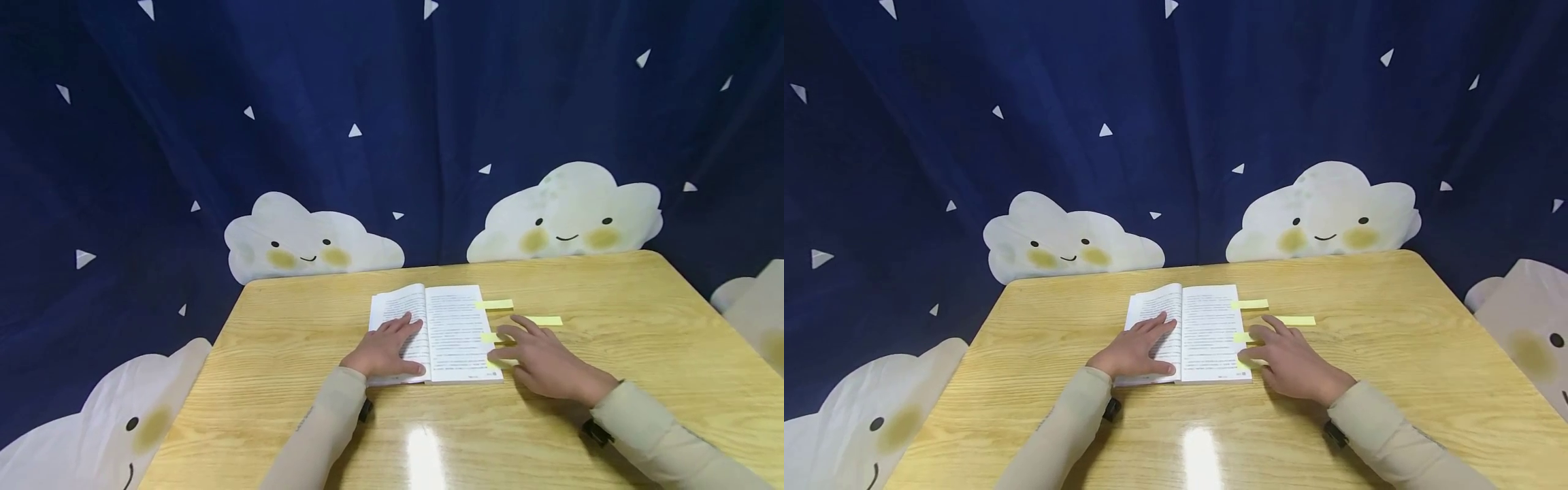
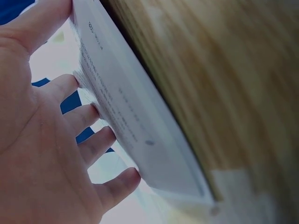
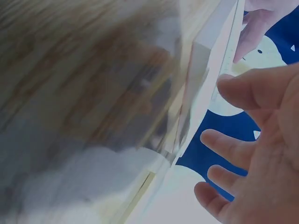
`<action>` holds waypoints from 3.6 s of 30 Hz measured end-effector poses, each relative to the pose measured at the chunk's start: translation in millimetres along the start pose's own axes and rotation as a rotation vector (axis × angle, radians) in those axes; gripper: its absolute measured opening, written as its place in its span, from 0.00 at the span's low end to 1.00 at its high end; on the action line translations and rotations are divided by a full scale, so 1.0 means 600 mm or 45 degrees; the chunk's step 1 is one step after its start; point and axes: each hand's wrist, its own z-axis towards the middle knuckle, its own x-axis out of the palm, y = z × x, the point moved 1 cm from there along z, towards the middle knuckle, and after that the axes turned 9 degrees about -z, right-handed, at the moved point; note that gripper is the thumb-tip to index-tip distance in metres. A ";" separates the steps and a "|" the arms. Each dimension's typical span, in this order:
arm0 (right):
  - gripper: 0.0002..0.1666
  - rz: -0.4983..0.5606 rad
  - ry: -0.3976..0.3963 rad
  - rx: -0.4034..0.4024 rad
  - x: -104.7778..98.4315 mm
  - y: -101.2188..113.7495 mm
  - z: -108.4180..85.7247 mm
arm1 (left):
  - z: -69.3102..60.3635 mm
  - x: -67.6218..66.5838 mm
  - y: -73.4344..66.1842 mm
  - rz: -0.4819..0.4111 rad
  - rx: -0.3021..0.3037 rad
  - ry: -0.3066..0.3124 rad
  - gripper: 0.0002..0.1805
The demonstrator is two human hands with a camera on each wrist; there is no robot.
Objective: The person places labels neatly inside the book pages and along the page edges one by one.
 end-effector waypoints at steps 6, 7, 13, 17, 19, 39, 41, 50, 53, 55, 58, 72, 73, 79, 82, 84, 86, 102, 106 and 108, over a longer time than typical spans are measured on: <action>0.27 -0.047 0.086 0.056 -0.002 0.003 -0.001 | 0.001 -0.001 -0.003 -0.007 0.020 0.008 0.51; 0.27 -0.058 0.098 0.066 -0.002 0.004 -0.002 | 0.001 -0.001 -0.003 -0.006 0.022 0.011 0.52; 0.31 -0.086 0.071 0.059 -0.002 0.011 0.004 | -0.006 -0.013 0.002 0.012 -0.004 -0.024 0.51; 0.29 -0.081 0.022 0.049 -0.001 0.016 0.009 | -0.008 -0.019 0.003 0.010 -0.010 -0.034 0.51; 0.27 -0.083 -0.010 0.040 0.002 0.018 0.010 | -0.007 -0.019 0.002 0.002 -0.009 -0.031 0.51; 0.24 -0.031 0.040 0.033 0.014 0.033 -0.004 | -0.013 0.000 0.008 -0.021 0.008 -0.037 0.51; 0.22 0.022 0.013 0.080 0.015 0.030 -0.004 | -0.011 0.002 0.006 -0.024 0.017 -0.027 0.51; 0.16 0.076 -0.054 0.167 0.004 0.006 0.009 | -0.007 -0.002 0.000 0.005 0.013 -0.027 0.50; 0.14 0.091 -0.006 0.182 0.003 0.000 0.005 | -0.007 -0.003 -0.001 0.008 0.031 -0.028 0.50; 0.12 0.104 0.021 0.183 0.005 -0.002 0.004 | -0.009 -0.003 -0.002 0.009 0.041 -0.037 0.50; 0.12 0.121 0.046 0.174 0.009 -0.002 0.005 | -0.012 -0.003 -0.003 0.001 0.062 -0.061 0.49; 0.16 0.139 0.104 0.199 0.026 0.008 0.015 | -0.018 0.004 0.002 -0.099 0.132 -0.138 0.47; 0.16 0.175 0.114 0.209 0.026 0.007 0.016 | -0.018 0.005 0.002 -0.105 0.134 -0.139 0.47; 0.20 0.477 0.175 0.263 0.024 0.001 0.019 | -0.017 0.004 0.001 -0.126 0.126 -0.140 0.47; 0.19 0.525 0.182 0.285 0.023 0.000 0.017 | -0.019 0.002 -0.002 -0.120 0.116 -0.145 0.47; 0.19 0.512 0.166 0.289 0.021 0.001 0.016 | -0.020 0.001 -0.005 -0.118 0.114 -0.148 0.47; 0.19 0.517 0.153 0.319 0.021 0.002 0.015 | -0.021 0.000 -0.008 -0.116 0.120 -0.154 0.47; 0.20 0.642 0.146 0.552 0.009 0.011 0.021 | -0.024 0.003 -0.009 -0.074 0.167 -0.195 0.45; 0.18 0.632 0.134 0.571 0.009 0.012 0.025 | -0.025 0.002 -0.010 -0.035 0.173 -0.202 0.45; 0.17 0.635 0.112 0.571 0.007 0.012 0.028 | -0.025 0.001 -0.010 -0.007 0.175 -0.203 0.45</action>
